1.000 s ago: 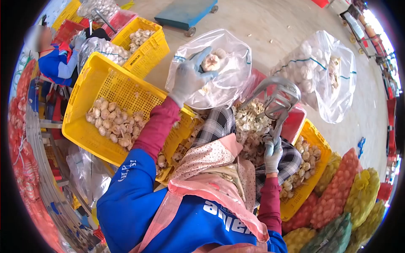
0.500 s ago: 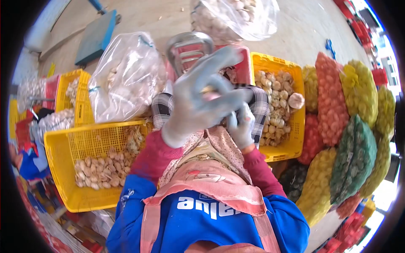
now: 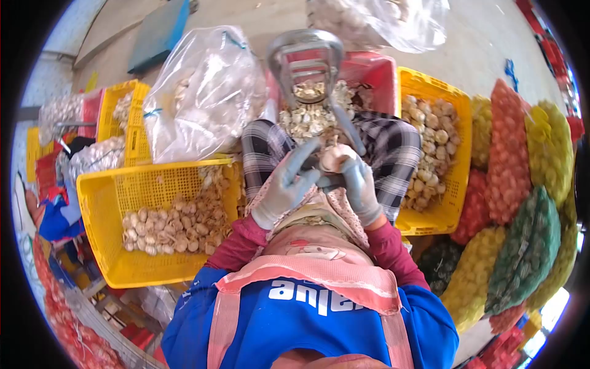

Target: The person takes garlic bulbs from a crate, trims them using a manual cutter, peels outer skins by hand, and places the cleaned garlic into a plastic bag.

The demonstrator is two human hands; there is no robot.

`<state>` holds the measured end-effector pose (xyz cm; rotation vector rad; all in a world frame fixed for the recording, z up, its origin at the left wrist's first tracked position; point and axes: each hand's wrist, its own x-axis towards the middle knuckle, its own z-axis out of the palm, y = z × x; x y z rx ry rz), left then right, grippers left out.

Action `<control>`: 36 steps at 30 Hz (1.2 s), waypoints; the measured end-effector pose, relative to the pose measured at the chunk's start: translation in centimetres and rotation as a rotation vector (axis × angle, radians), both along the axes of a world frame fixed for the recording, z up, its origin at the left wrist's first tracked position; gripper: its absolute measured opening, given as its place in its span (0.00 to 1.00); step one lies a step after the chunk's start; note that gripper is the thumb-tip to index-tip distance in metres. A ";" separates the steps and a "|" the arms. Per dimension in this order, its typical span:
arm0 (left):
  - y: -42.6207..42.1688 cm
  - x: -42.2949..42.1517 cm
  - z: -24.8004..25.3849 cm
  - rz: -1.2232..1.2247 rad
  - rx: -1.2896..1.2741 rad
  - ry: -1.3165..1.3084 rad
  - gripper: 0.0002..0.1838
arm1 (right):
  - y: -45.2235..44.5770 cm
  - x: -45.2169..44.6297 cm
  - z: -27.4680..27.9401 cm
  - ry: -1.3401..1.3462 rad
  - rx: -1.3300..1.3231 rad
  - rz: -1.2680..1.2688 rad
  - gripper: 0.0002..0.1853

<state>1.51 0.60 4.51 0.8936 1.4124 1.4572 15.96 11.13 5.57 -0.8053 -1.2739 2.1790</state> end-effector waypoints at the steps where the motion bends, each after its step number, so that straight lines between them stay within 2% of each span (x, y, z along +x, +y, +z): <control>1: 0.0 -0.4 -0.1 -0.064 0.024 0.172 0.35 | 0.3 -0.1 -0.7 0.014 0.014 0.045 0.22; 3: 0.3 -1.0 0.1 -0.133 0.022 0.399 0.37 | 0.2 0.1 -1.6 0.000 0.054 0.116 0.23; 4: 0.5 -1.1 0.2 -0.113 0.027 0.358 0.38 | 0.2 -0.3 -2.1 0.016 0.067 0.138 0.24; 6: 1.4 -1.5 -0.3 -0.154 0.103 0.288 0.39 | -0.3 -0.1 -2.2 -0.133 -0.037 0.160 0.26; 7: 1.4 -1.6 0.1 -0.192 -0.046 -0.029 0.38 | -0.6 -0.2 -3.1 -0.186 -0.058 0.123 0.27; 9: 1.1 -1.8 -1.7 -0.220 -0.005 -0.294 0.39 | 0.4 -0.8 0.2 -0.333 -0.056 0.040 0.22; 10: 1.3 -1.8 -2.1 -0.189 0.067 -0.314 0.40 | 0.5 0.3 -1.7 -0.261 0.259 -0.024 0.18; 11: 1.5 -2.0 -2.0 -0.179 0.069 -0.310 0.40 | 0.9 0.5 -1.1 -0.222 0.471 -0.102 0.16; 12: 1.7 -2.2 -1.8 -0.133 0.041 -0.371 0.40 | 1.1 0.7 -0.5 -0.161 0.482 -0.253 0.16; 13: 2.0 -2.5 -1.7 -0.086 0.018 -0.433 0.40 | 1.6 0.6 -0.6 -0.200 0.665 -0.451 0.15; 14: 2.3 -2.8 -1.9 -0.072 -0.007 -0.419 0.39 | 2.5 0.8 -0.4 -0.264 0.761 -0.487 0.16; 15: 2.7 -3.0 -2.0 -0.065 0.005 -0.419 0.39 | 3.9 0.7 0.0 -0.382 0.849 -0.380 0.19; 16: 3.2 -3.1 -2.1 -0.042 0.032 -0.431 0.38 | 5.7 -0.2 0.1 -0.517 1.393 -0.245 0.24; 17: 3.6 -3.2 -2.1 -0.020 0.058 -0.444 0.38 | 6.1 -0.3 -0.9 -0.563 1.333 -0.096 0.25; 18: 3.9 -3.4 -1.9 -0.007 0.037 -0.498 0.35 | 5.9 -0.2 -2.4 -0.395 0.944 0.002 0.25; 19: 4.3 -3.6 -1.9 -0.004 0.049 -0.494 0.35 | 6.1 0.0 -2.1 -0.476 1.008 0.004 0.20; 20: 4.7 -3.8 -1.9 0.025 0.036 -0.543 0.33 | 6.6 0.7 -0.8 -0.574 0.719 0.167 0.16; 21: 4.9 -3.8 -2.0 0.058 0.020 -0.594 0.31 | 6.7 1.1 0.6 -0.466 0.531 0.243 0.13; 22: 5.1 -3.7 -2.0 0.120 0.009 -0.607 0.28 | 5.8 0.7 2.1 -0.350 0.315 0.164 0.14; 24: 5.5 -4.2 -1.0 0.123 -0.023 -0.587 0.26 | 5.1 0.7 5.1 -0.422 0.224 0.160 0.15; 26: 6.0 -3.9 -1.0 0.152 -0.056 -0.595 0.22 | 4.8 1.3 5.2 -0.434 0.192 0.144 0.16; 29: 5.9 -4.3 -1.3 0.052 -0.065 -0.586 0.27 | 4.8 1.2 6.0 -0.452 0.202 0.157 0.15; 32: 6.2 -3.8 0.5 0.127 -0.131 -0.705 0.23 | 4.5 0.7 7.1 -0.495 0.166 0.138 0.12; 36: 6.6 -4.0 0.6 0.152 -0.163 -0.789 0.20 | 4.3 0.5 2.8 -0.353 0.194 0.066 0.09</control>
